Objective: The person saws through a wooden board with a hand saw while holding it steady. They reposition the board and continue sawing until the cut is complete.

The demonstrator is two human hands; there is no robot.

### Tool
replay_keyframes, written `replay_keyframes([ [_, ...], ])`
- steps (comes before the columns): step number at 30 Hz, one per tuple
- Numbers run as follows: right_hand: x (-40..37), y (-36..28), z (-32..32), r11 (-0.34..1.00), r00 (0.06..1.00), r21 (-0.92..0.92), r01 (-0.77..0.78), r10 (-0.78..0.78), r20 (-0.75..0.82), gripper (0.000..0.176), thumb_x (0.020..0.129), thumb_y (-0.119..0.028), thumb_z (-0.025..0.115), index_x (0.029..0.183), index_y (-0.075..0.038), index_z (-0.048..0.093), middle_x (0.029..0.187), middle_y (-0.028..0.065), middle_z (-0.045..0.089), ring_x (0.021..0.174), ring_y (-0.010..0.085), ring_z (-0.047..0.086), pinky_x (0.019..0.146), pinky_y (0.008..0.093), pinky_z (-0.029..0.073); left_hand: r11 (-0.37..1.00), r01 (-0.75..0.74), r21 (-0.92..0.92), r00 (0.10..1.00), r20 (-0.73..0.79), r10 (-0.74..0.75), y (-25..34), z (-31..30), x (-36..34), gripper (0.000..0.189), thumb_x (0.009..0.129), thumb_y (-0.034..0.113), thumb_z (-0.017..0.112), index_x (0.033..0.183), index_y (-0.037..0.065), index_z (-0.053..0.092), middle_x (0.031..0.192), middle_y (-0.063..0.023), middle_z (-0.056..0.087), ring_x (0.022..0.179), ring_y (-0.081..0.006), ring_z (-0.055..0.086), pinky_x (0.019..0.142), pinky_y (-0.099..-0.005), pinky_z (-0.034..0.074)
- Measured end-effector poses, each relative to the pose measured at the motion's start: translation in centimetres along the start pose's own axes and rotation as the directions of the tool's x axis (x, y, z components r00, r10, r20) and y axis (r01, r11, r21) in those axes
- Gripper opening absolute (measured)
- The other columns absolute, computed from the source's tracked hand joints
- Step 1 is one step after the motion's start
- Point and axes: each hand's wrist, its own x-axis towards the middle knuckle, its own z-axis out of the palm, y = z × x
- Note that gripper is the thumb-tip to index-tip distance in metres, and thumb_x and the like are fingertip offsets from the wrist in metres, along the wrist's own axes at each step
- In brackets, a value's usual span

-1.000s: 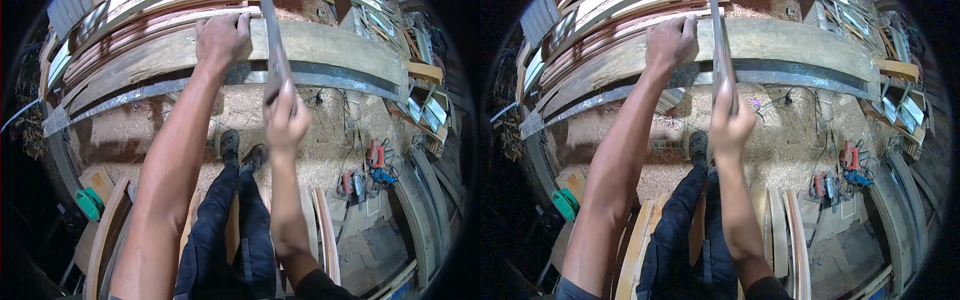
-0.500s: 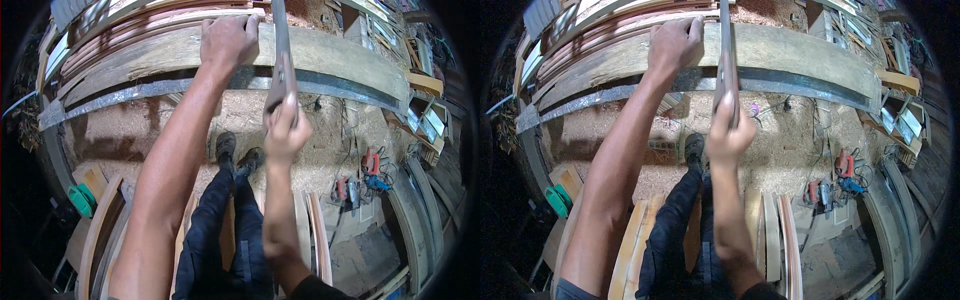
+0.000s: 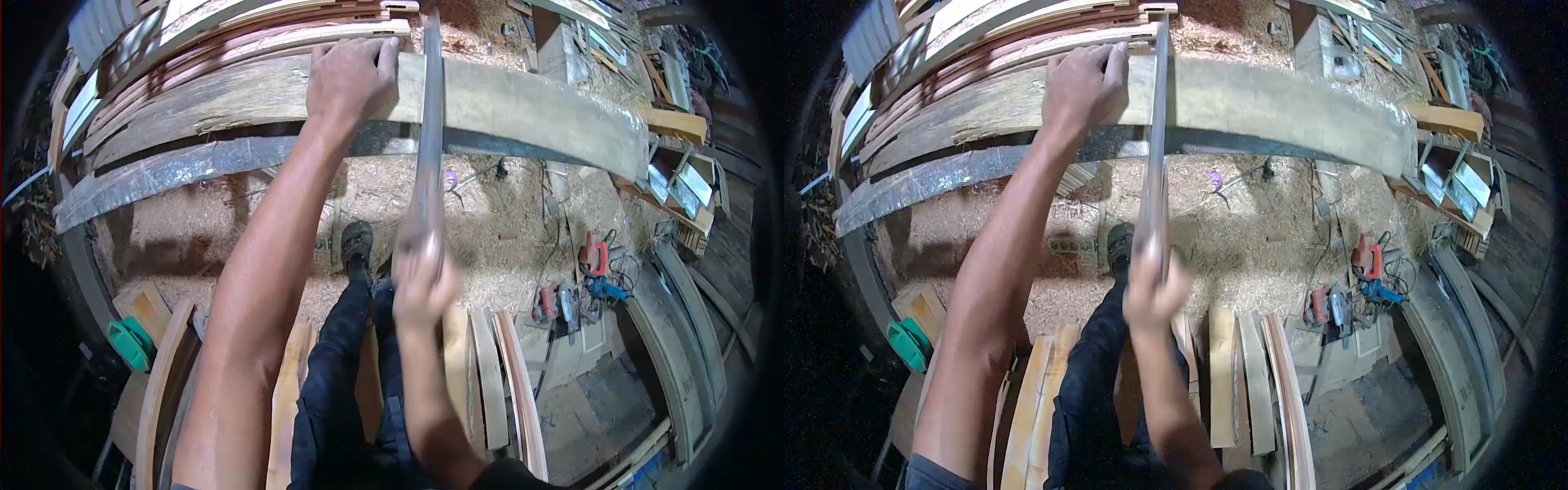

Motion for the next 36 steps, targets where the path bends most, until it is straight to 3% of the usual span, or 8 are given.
replay_keyframes([
  [3,-8.7,1.6,-3.5,0.978,0.99,0.168,-0.127,0.135,-0.038,0.042,0.101,-0.028,0.053,0.071,0.0,0.059,0.053,0.0016,0.05,0.051,0.0099,0.051,0.047,0.0272,0.037,0.997,-0.056,-0.061,0.998,0.004,0.057,-0.4,0.1,0.1,0.043,0.1,0.038,0.043,0.106,0.011,0.076,0.091,-0.0168,0.073,0.09,-0.0317,0.068,0.099,-0.0451,0.039],
  [10,5.8,-2.0,3.0,0.994,0.998,0.087,-0.067,0.069,-0.012,0.045,0.102,-0.031,0.053,0.067,-0.002,0.055,0.052,0.0003,0.05,0.047,0.0096,0.049,0.045,0.0277,0.035,1.0,-0.018,-0.002,0.998,0.052,0.018,0.1,-0.7,0.4,0.045,0.1,0.042,0.044,0.107,0.01,0.076,0.089,-0.0186,0.073,0.089,-0.0341,0.068,0.102,-0.0468,0.039],
  [15,-7.9,0.6,-2.5,0.991,0.994,0.108,-0.079,0.087,-0.068,0.042,0.101,-0.026,0.051,0.068,-0.001,0.057,0.052,-0.0021,0.047,0.051,0.0074,0.05,0.048,0.0259,0.036,1.0,0.009,-0.015,0.998,0.07,-0.008,-0.1,-0.3,0.4,0.049,0.1,0.044,0.043,0.098,0.009,0.077,0.087,-0.0206,0.072,0.087,-0.0344,0.068,0.103,-0.0487,0.038],
  [19,2.6,0.5,1.0,0.999,0.999,-0.04,0.001,-0.003,-0.033,0.045,0.102,-0.032,0.051,0.067,-0.004,0.056,0.052,-0.0027,0.05,0.046,0.0075,0.047,0.043,0.0263,0.033,0.999,-0.028,-0.022,0.999,0.025,0.028,-0.3,0.0,0.3,0.047,0.099,0.044,0.044,0.094,0.01,0.076,0.083,-0.0202,0.071,0.082,-0.0369,0.068,0.099,-0.0501,0.039],
  [21,7.0,0.1,4.0,0.968,0.999,0.246,-0.049,0.049,0.004,0.045,0.102,-0.035,0.052,0.067,-0.006,0.056,0.052,-0.0027,0.05,0.045,0.0073,0.046,0.042,0.0263,0.032,1.0,0.012,-0.016,1.0,0.029,-0.011,-0.1,-0.2,0.5,0.044,0.097,0.044,0.045,0.097,0.014,0.077,0.087,-0.0182,0.072,0.087,-0.0352,0.068,0.098,-0.0467,0.04],
  [27,-10.4,2.4,-2.1,0.991,0.997,0.137,-0.006,0.016,-0.07,0.046,0.102,-0.032,0.05,0.076,0.004,0.061,0.056,0.0007,0.053,0.049,0.0064,0.045,0.046,0.0254,0.032,1.0,0.027,-0.011,0.998,0.063,-0.026,0.3,-0.5,0.3,0.049,0.099,0.046,0.042,0.096,0.01,0.075,0.087,-0.0173,0.073,0.088,-0.0376,0.067,0.1,-0.0497,0.039],
  [33,6.5,0.8,3.9,0.965,1.0,0.263,0.018,-0.02,0.005,0.043,0.103,-0.032,0.049,0.073,-0.003,0.059,0.052,-0.0031,0.048,0.045,0.0066,0.044,0.043,0.0258,0.03,0.999,-0.02,-0.04,0.997,0.073,0.023,0.0,-0.7,0.2,0.051,0.099,0.049,0.041,0.105,0.012,0.076,0.091,-0.0189,0.073,0.09,-0.0371,0.068,0.102,-0.046,0.04],
  [36,1.0,0.6,2.0,0.976,0.998,0.213,-0.035,0.047,-0.051,0.041,0.103,-0.03,0.051,0.072,-0.004,0.057,0.052,-0.0013,0.049,0.046,0.0073,0.046,0.043,0.0265,0.03,1.0,-0.004,-0.012,1.0,0.005,0.004,-0.7,0.8,0.4,0.05,0.099,0.048,0.042,0.105,0.012,0.076,0.092,-0.0198,0.072,0.092,-0.0365,0.068,0.102,-0.0446,0.04],
])
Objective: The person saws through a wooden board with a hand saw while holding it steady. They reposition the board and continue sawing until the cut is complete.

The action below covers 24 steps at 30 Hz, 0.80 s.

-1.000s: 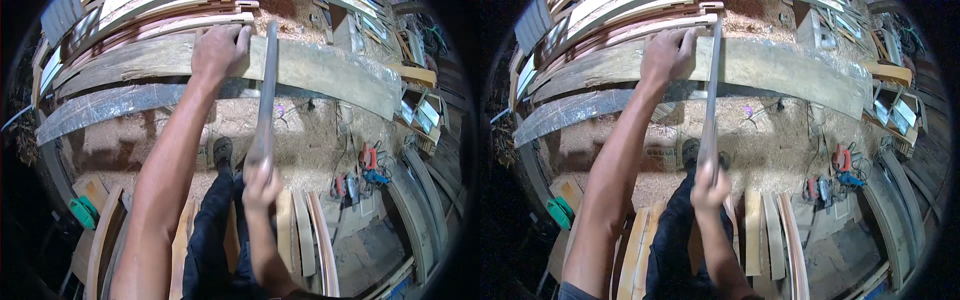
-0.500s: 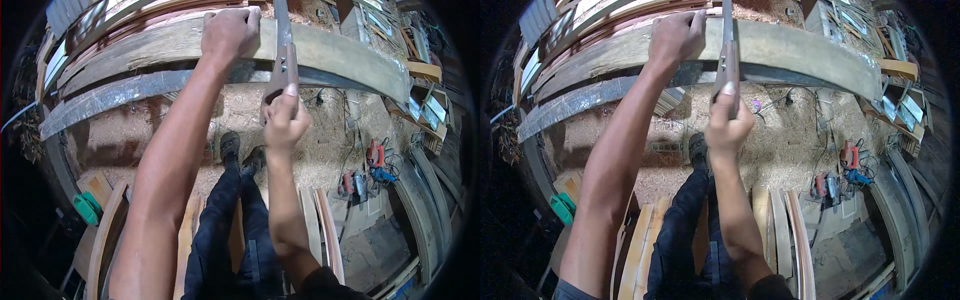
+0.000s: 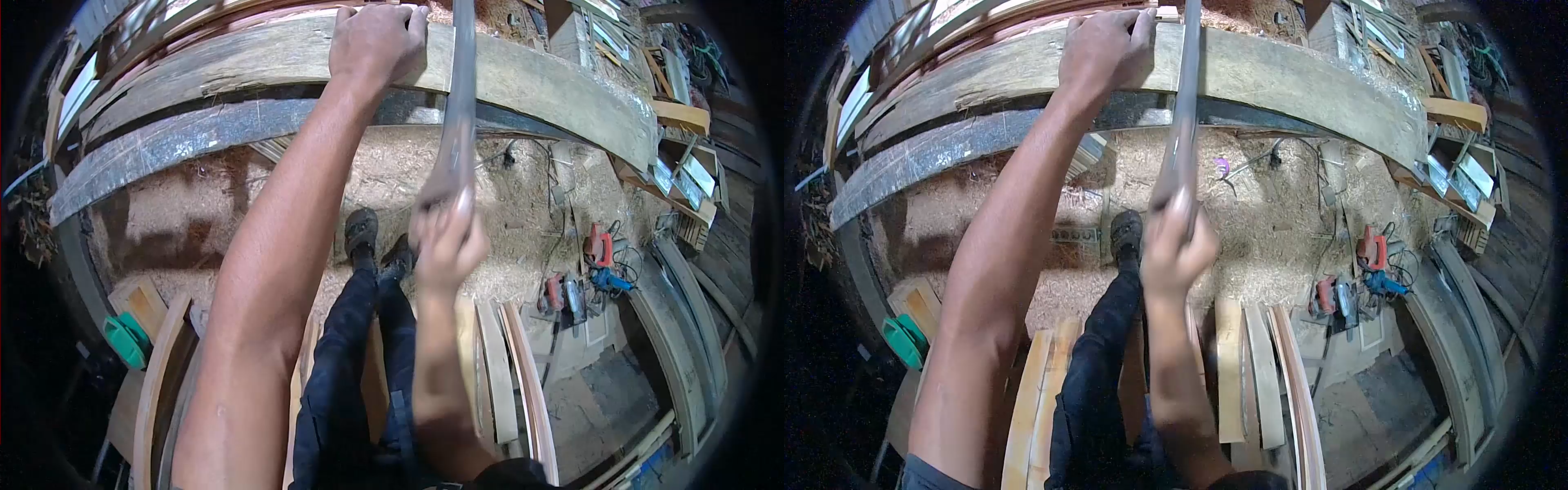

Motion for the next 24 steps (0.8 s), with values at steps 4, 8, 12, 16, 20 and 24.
replay_keyframes([
  [4,-13.7,2.8,-6.3,0.999,0.999,-0.045,0.031,-0.03,0.018,0.039,0.105,-0.02,0.044,0.068,-0.01,0.034,0.055,-0.0001,0.033,0.046,0.0106,0.031,0.045,0.029,0.03,1.0,0.007,0.005,0.995,0.096,-0.008,0.5,-1.0,0.2,0.049,0.099,0.044,0.04,0.11,0.013,0.075,0.093,-0.0205,0.072,0.095,-0.0365,0.068,0.104,-0.0451,0.039],
  [8,-12.6,5.4,-6.1,0.916,0.991,-0.386,0.106,-0.127,-0.03,0.041,0.099,-0.025,0.05,0.067,-0.001,0.053,0.054,0.0033,0.05,0.047,0.0152,0.049,0.049,0.0297,0.04,0.999,0.041,-0.036,0.999,0.01,-0.04,1.3,-1.3,0.3,0.049,0.099,0.043,0.04,0.104,0.01,0.075,0.091,-0.0208,0.072,0.093,-0.0373,0.067,0.101,-0.0501,0.038],
  [12,-12.4,6.8,-7.1,0.925,0.984,-0.356,0.134,-0.082,0.157,0.034,0.092,-0.03,0.061,0.08,0.002,0.064,0.061,0.008,0.058,0.053,0.0194,0.059,0.052,0.0324,0.047,0.999,0.028,0.029,0.998,0.054,-0.03,0.6,-0.8,0.7,0.047,0.098,0.042,0.042,0.101,0.007,0.073,0.098,-0.0193,0.071,0.101,-0.0363,0.065,0.106,-0.0497,0.035],
  [16,-11.9,0.5,-9.6,0.933,0.939,-0.212,0.292,-0.237,0.251,0.032,0.092,-0.027,0.057,0.078,0.002,0.06,0.062,0.0069,0.058,0.054,0.0174,0.059,0.054,0.0309,0.048,0.986,-0.169,0.005,0.984,0.061,0.168,-0.1,-1.6,-1.0,0.045,0.097,0.036,0.049,0.125,0.003,0.058,0.123,-0.0176,0.059,0.12,-0.0305,0.054,0.109,-0.0503,0.032],
  [20,-8.0,-3.6,-8.9,0.957,0.95,-0.164,0.238,-0.194,0.246,0.031,0.094,-0.023,0.056,0.073,-0.001,0.054,0.06,0.0046,0.054,0.05,0.0133,0.051,0.049,0.0291,0.041,0.959,-0.276,0.061,0.961,-0.01,0.277,-0.1,-1.6,-2.7,0.053,0.095,0.037,0.049,0.133,0.0,0.05,0.127,-0.0204,0.057,0.125,-0.0318,0.05,0.113,-0.0496,0.028],
  [24,-1.7,-0.8,-7.2,0.982,0.964,-0.179,0.063,-0.014,0.264,0.034,0.097,-0.025,0.056,0.07,-0.004,0.054,0.056,0.0013,0.05,0.051,0.0085,0.047,0.049,0.0278,0.038,0.96,-0.264,0.096,0.962,-0.042,0.269,0.7,-1.7,-4.3,0.053,0.093,0.038,0.052,0.13,0.001,0.051,0.127,-0.0206,0.056,0.124,-0.0334,0.049,0.113,-0.0488,0.028],
])
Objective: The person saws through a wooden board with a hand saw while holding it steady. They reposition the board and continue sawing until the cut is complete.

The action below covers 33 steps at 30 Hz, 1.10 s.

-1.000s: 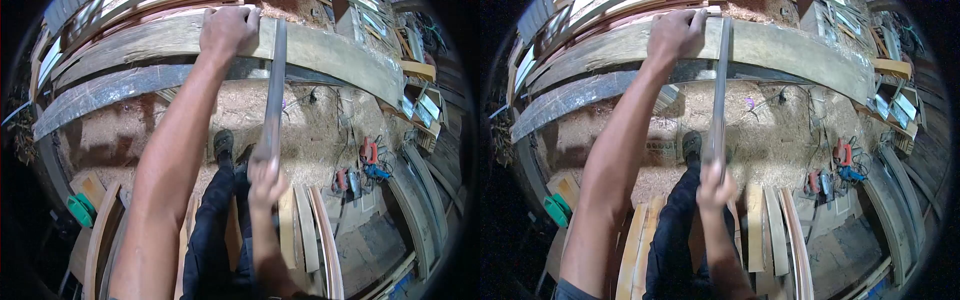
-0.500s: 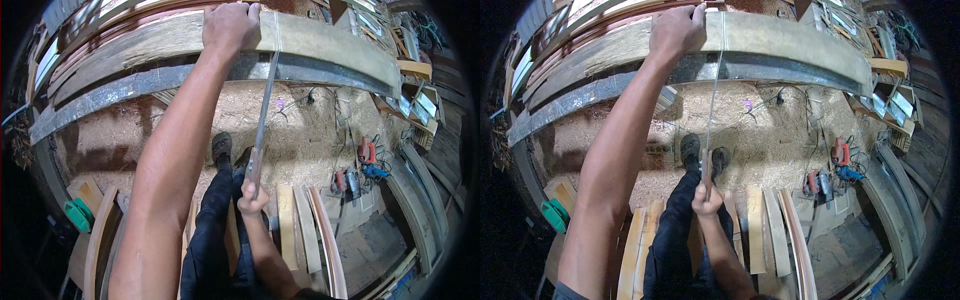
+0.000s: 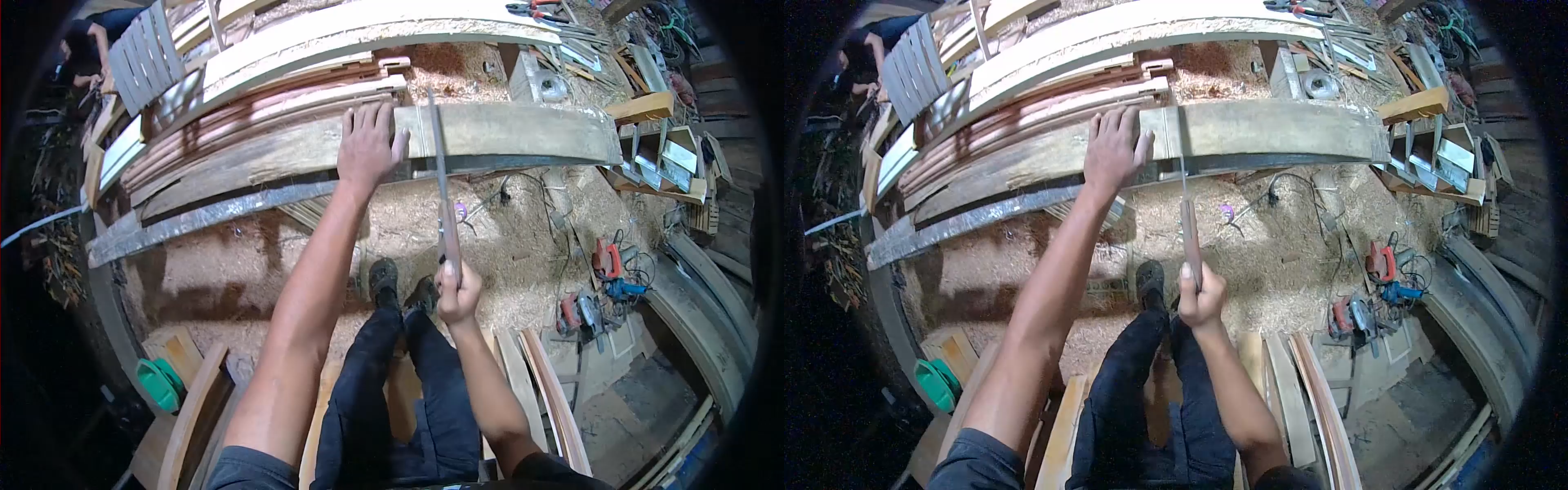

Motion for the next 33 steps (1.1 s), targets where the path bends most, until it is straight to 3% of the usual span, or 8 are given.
replay_keyframes([
  [4,3.0,1.7,1.3,0.989,1.0,0.149,0.006,-0.005,-0.006,0.038,0.098,-0.027,0.054,0.067,-0.005,0.052,0.056,-0.0006,0.051,0.051,0.008,0.047,0.048,0.0266,0.036,0.999,0.016,0.035,1.0,-0.013,-0.015,0.3,0.1,0.3,0.052,0.088,0.038,0.058,0.126,0.002,0.055,0.117,-0.0148,0.059,0.115,-0.0286,0.053,0.109,-0.0453,0.033],
  [8,0.5,0.3,1.9,0.934,0.998,0.354,-0.042,0.058,-0.033,0.042,0.099,-0.033,0.05,0.067,-0.007,0.05,0.057,-0.0007,0.051,0.05,0.0069,0.046,0.047,0.0245,0.034,0.999,-0.029,0.026,0.996,-0.087,0.031,-0.3,0.9,0.3,0.051,0.092,0.04,0.054,0.126,0.002,0.054,0.117,-0.019,0.06,0.113,-0.0318,0.055,0.106,-0.0455,0.035],
  [12,-4.4,-1.6,0.9,0.953,0.992,0.291,-0.084,0.109,-0.067,0.04,0.099,-0.029,0.052,0.065,-0.006,0.049,0.054,-0.0008,0.05,0.047,0.0064,0.045,0.045,0.0239,0.033,0.999,-0.018,0.037,0.996,-0.088,0.021,0.1,0.3,0.1,0.045,0.091,0.035,0.054,0.121,0.001,0.058,0.114,-0.0191,0.062,0.112,-0.0318,0.057,0.104,-0.0444,0.037],
  [16,5.0,-4.3,1.7,0.927,0.992,0.357,-0.115,0.128,-0.011,0.043,0.102,-0.031,0.05,0.068,-0.006,0.048,0.053,-0.0025,0.045,0.044,0.0075,0.043,0.043,0.026,0.032,1.0,-0.027,-0.003,0.992,-0.121,0.026,0.0,0.5,0.2,0.046,0.088,0.032,0.055,0.121,0.0,0.058,0.115,-0.0192,0.062,0.112,-0.0322,0.057,0.104,-0.0448,0.038],
  [21,5.5,-2.7,2.3,0.981,0.998,0.194,0.014,-0.024,0.05,0.042,0.103,-0.034,0.05,0.074,-0.004,0.051,0.058,-0.0022,0.047,0.05,0.0069,0.046,0.046,0.0242,0.034,1.0,-0.019,0.012,0.989,-0.149,0.02,0.1,0.3,0.1,0.045,0.087,0.03,0.054,0.121,0.001,0.06,0.116,-0.0181,0.063,0.112,-0.0311,0.059,0.103,-0.0436,0.039],
  [23,3.1,-2.3,1.8,0.979,0.991,0.183,0.089,-0.068,-0.12,0.038,0.103,-0.034,0.051,0.082,-0.002,0.052,0.06,-0.0024,0.047,0.05,0.0057,0.045,0.046,0.024,0.035,1.0,0.002,-0.014,0.988,-0.153,-0.004,-0.1,0.8,0.3,0.044,0.086,0.03,0.054,0.119,0.001,0.061,0.114,-0.0187,0.064,0.11,-0.0318,0.059,0.103,-0.0432,0.039],
  [29,7.2,0.2,1.5,0.924,0.991,0.356,0.137,-0.129,-0.046,0.036,0.104,-0.033,0.052,0.086,-0.002,0.053,0.061,-0.0031,0.046,0.048,0.0047,0.043,0.044,0.0238,0.035,0.999,0.031,0.035,0.986,-0.162,-0.025,-0.2,1.3,0.4,0.049,0.088,0.038,0.051,0.116,0.0,0.063,0.114,-0.0205,0.064,0.111,-0.035,0.06,0.106,-0.0445,0.039],
  [33,6.3,0.7,0.9,0.934,0.978,0.29,0.207,-0.208,-0.03,0.036,0.104,-0.033,0.05,0.086,-0.003,0.052,0.06,-0.0046,0.042,0.047,0.0035,0.039,0.041,0.0233,0.033,0.993,0.109,0.033,0.992,-0.067,-0.107,0.4,0.3,0.3,0.052,0.09,0.041,0.049,0.119,0.0,0.063,0.121,-0.0204,0.062,0.116,-0.0355,0.058,0.11,-0.0452,0.037],
])
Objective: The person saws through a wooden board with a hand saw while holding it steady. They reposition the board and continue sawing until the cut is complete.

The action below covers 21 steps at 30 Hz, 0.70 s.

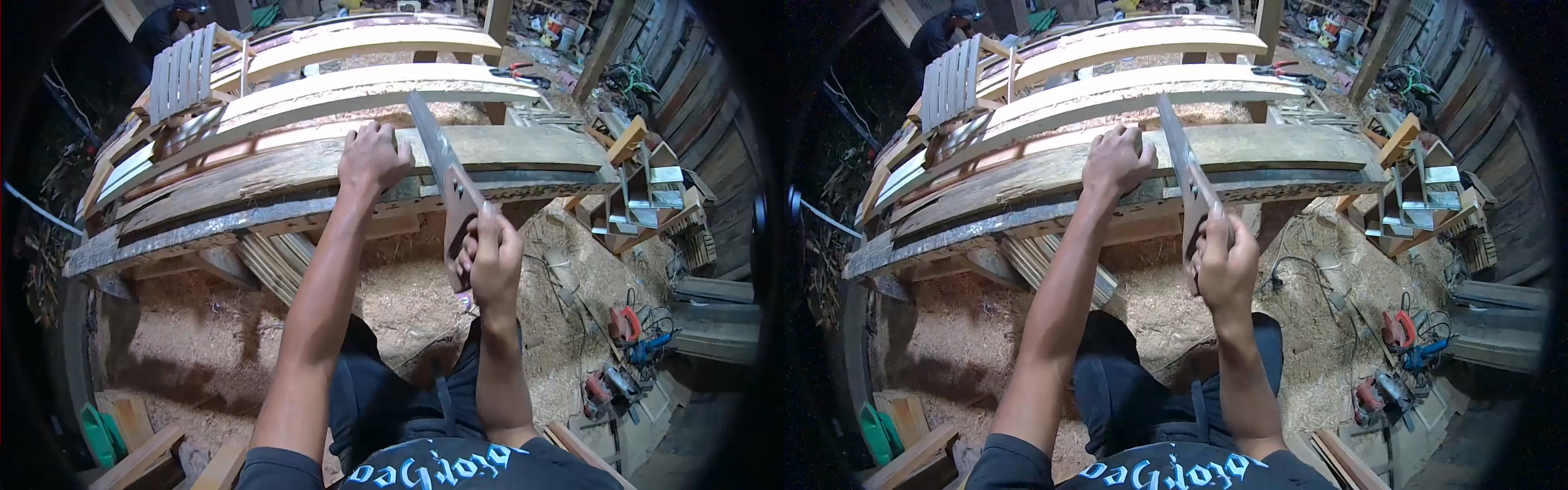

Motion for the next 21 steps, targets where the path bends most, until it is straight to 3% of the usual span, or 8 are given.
replay_keyframes([
  [6,-2.2,0.2,0.4,0.996,1.0,0.091,-0.016,0.015,0.016,0.035,0.104,-0.034,0.05,0.084,-0.005,0.05,0.058,-0.0058,0.041,0.046,0.0029,0.038,0.04,0.0228,0.031,0.999,0.01,0.039,0.998,0.054,-0.012,0.0,-0.3,0.2,0.053,0.09,0.041,0.047,0.122,0.001,0.062,0.125,-0.0212,0.061,0.121,-0.034,0.056,0.111,-0.0442,0.036],
  [7,-0.6,0.2,1.2,1.0,1.0,0.025,-0.001,0.0,0.008,0.037,0.104,-0.035,0.048,0.081,-0.006,0.051,0.057,-0.0042,0.044,0.046,0.004,0.041,0.041,0.0237,0.033,1.0,-0.004,0.027,0.999,0.046,0.002,-0.2,-0.1,-0.1,0.053,0.09,0.04,0.046,0.122,0.0,0.062,0.125,-0.0216,0.061,0.121,-0.034,0.056,0.111,-0.0444,0.036],
  [8,1.2,0.9,2.0,0.976,0.997,-0.212,0.055,-0.064,-0.039,0.038,0.104,-0.035,0.047,0.082,-0.005,0.054,0.058,-0.0026,0.048,0.046,0.0052,0.044,0.041,0.0247,0.034,1.0,-0.021,0.011,0.999,0.03,0.021,-0.1,0.0,0.0,0.053,0.09,0.04,0.046,0.122,0.0,0.062,0.126,-0.0221,0.06,0.121,-0.034,0.056,0.111,-0.0446,0.036],
  [11,2.8,0.5,2.1,0.985,0.999,-0.171,-0.031,0.025,-0.034,0.038,0.104,-0.035,0.047,0.088,-0.002,0.058,0.057,-0.0028,0.046,0.045,0.0061,0.043,0.041,0.0254,0.034,1.0,-0.006,0.019,0.998,0.059,0.004,-0.1,-0.1,0.3,0.054,0.09,0.04,0.046,0.122,-0.001,0.061,0.126,-0.023,0.06,0.122,-0.0344,0.056,0.111,-0.0458,0.036],
  [16,-6.8,-1.8,-2.1,0.997,0.997,-0.061,-0.038,0.042,0.066,0.038,0.105,-0.034,0.047,0.099,0.001,0.061,0.058,-0.0064,0.043,0.047,0.0008,0.041,0.041,0.0203,0.03,1.0,-0.029,-0.006,0.997,0.074,0.03,-0.2,-0.1,-0.1,0.052,0.091,0.038,0.045,0.12,-0.001,0.062,0.123,-0.0232,0.06,0.121,-0.034,0.056,0.111,-0.0462,0.035],
  [18,-4.3,-0.9,-1.3,0.993,0.998,-0.115,-0.013,0.02,0.06,0.041,0.103,-0.034,0.047,0.093,0.002,0.063,0.057,-0.003,0.049,0.048,0.0051,0.045,0.042,0.025,0.034,0.999,-0.041,-0.005,0.998,0.055,0.041,-0.4,0.0,-0.2,0.051,0.091,0.037,0.044,0.119,-0.001,0.063,0.122,-0.0232,0.06,0.121,-0.0338,0.056,0.111,-0.0462,0.035],
  [20,2.9,1.4,2.0,0.936,0.991,-0.338,0.102,-0.124,-0.042,0.046,0.101,-0.037,0.048,0.085,0.004,0.064,0.059,0.0017,0.056,0.052,0.0108,0.052,0.046,0.0307,0.038,0.998,-0.054,0.008,0.997,0.049,0.054,-0.2,-0.3,-0.2,0.049,0.091,0.035,0.043,0.116,-0.001,0.064,0.122,-0.0225,0.06,0.121,-0.0331,0.056,0.11,-0.0461,0.036],
  [21,5.8,1.8,2.9,0.953,0.994,-0.299,0.058,-0.082,-0.066,0.048,0.1,-0.038,0.049,0.081,0.003,0.064,0.06,0.0035,0.058,0.053,0.0134,0.054,0.048,0.033,0.04,0.998,-0.057,0.007,0.997,0.045,0.056,-0.1,-0.2,-0.2,0.049,0.091,0.035,0.043,0.116,-0.001,0.064,0.122,-0.0225,0.06,0.121,-0.0331,0.056,0.11,-0.0461,0.036],
])
